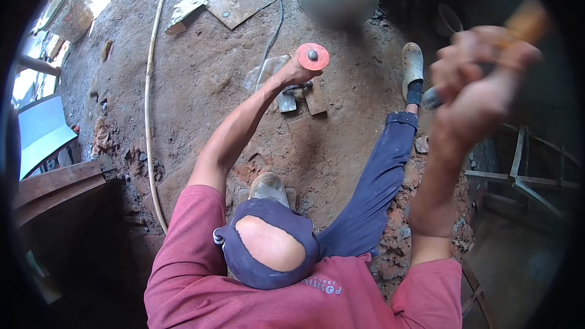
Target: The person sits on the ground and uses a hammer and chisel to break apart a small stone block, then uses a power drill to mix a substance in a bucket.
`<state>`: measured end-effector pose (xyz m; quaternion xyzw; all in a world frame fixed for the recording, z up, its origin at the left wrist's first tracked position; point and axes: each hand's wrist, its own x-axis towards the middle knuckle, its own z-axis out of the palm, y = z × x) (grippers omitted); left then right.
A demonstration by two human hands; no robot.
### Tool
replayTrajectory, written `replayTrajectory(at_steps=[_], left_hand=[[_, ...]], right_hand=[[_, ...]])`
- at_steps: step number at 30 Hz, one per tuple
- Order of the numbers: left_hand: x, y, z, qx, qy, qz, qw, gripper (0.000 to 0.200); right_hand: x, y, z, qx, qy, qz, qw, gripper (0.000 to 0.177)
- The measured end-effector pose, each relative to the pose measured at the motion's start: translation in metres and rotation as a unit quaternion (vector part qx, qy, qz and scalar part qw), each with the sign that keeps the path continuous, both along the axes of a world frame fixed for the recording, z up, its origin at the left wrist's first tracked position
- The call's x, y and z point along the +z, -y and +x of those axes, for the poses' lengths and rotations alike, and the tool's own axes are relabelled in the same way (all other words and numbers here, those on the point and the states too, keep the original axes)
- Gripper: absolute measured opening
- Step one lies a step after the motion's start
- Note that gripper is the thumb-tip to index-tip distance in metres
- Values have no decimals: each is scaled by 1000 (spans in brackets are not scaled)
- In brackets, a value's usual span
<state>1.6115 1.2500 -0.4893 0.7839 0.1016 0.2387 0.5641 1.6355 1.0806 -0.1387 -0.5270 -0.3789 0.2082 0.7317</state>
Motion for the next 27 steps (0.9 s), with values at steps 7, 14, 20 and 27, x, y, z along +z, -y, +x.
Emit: replayTrajectory(at_steps=[7,14,20,27], left_hand=[[-14,2,3,-9,9,9,1000,16],[-1,-2,-2,-16,1,-7,1000,19],[4,1,2,-6,41,-70,997,19],[0,0,4,15,-13,-8,1000,14]], right_hand=[[-209,64,9,-13,-39,-499,866,51],[-151,39,2,-109,51,-309,943,53],[-196,52,-3,10,116,-506,855,53],[0,-4,6,9,29,18,999,52]])
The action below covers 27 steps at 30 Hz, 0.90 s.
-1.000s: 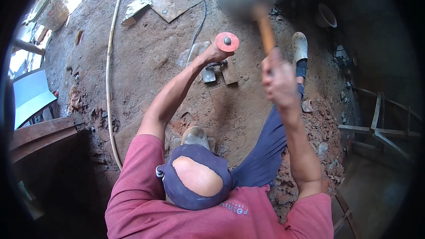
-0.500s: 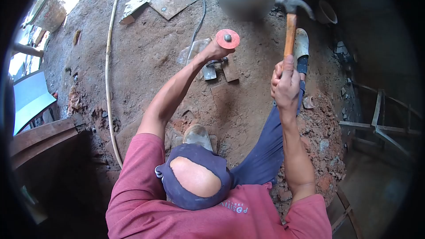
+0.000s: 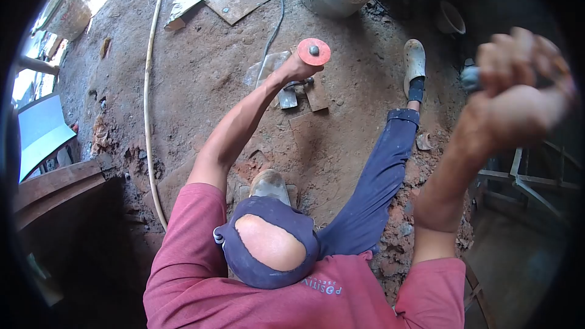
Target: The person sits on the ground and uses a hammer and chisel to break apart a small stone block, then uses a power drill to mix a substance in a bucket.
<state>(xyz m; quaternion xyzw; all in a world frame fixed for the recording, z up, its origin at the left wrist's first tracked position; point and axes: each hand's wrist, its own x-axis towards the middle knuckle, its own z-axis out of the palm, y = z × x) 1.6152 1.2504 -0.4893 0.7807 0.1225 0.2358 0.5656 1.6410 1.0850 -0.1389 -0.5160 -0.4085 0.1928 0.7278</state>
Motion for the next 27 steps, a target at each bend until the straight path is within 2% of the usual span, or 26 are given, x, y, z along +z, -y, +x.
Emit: replayTrajectory(at_steps=[3,4,5,6,7,8,9,10,11,12,13,14,15,16,17,19,20,21,22,24,25,26,27], left_hand=[[0,1,-4,7,47,-3,999,15],[-2,0,-4,8,58,-4,998,18],[2,-2,-2,-27,31,-35,999,19],[3,-2,2,-65,4,-65,996,20],[-4,7,4,-32,52,-72,996,18],[-13,3,7,12,103,-73,992,17],[-17,3,7,14,86,-19,996,15],[-10,-1,5,-13,35,-13,999,13],[-9,-1,3,-7,44,-10,999,14],[-8,1,1,-3,52,-8,999,15],[-6,-1,2,-1,55,-6,998,15],[-5,-1,2,2,46,3,999,14],[-6,1,2,4,35,10,999,13],[-9,1,2,5,34,8,999,13],[-12,4,3,-2,50,-30,998,13],[-5,-3,3,-5,70,-58,996,14],[4,-3,1,-12,74,-67,995,15],[7,4,-2,-23,76,-80,994,15],[1,11,-4,-27,73,-79,994,15],[-13,8,3,22,176,-101,979,19],[-13,1,4,-7,54,-21,998,19],[-10,0,2,-14,6,-24,1000,19],[-7,-1,0,-10,15,-29,999,19]], right_hand=[[-58,5,4,47,160,196,966,56],[-172,26,10,-251,153,-20,956,58],[-203,44,10,-143,187,-294,927,59],[-206,55,3,-26,201,-541,816,60],[-202,56,7,-30,204,-539,817,60],[-178,36,6,-46,122,-523,842,60],[-153,39,-3,-69,21,-520,851,61],[-128,30,1,-75,25,-468,880,60],[-92,19,2,-89,-7,-407,909,59],[-54,7,0,-136,-10,-335,932,56],[-24,-2,6,-137,15,-185,973,54],[4,-3,17,-39,8,-44,998,53],[22,-2,32,-11,33,67,997,56],[36,4,35,-32,100,102,989,55],[9,1,19,-32,99,98,990,55],[-105,-6,-21,-233,89,42,967,54],[-167,25,-8,-137,115,-228,957,57],[-205,56,3,-32,130,-484,865,60],[-198,61,-1,-34,126,-483,866,60],[-156,45,4,-82,-60,-511,853,58],[-120,33,6,-119,-42,-464,877,57],[-75,23,10,-119,-54,-375,918,54],[-36,11,13,-118,-128,-228,958,51]])
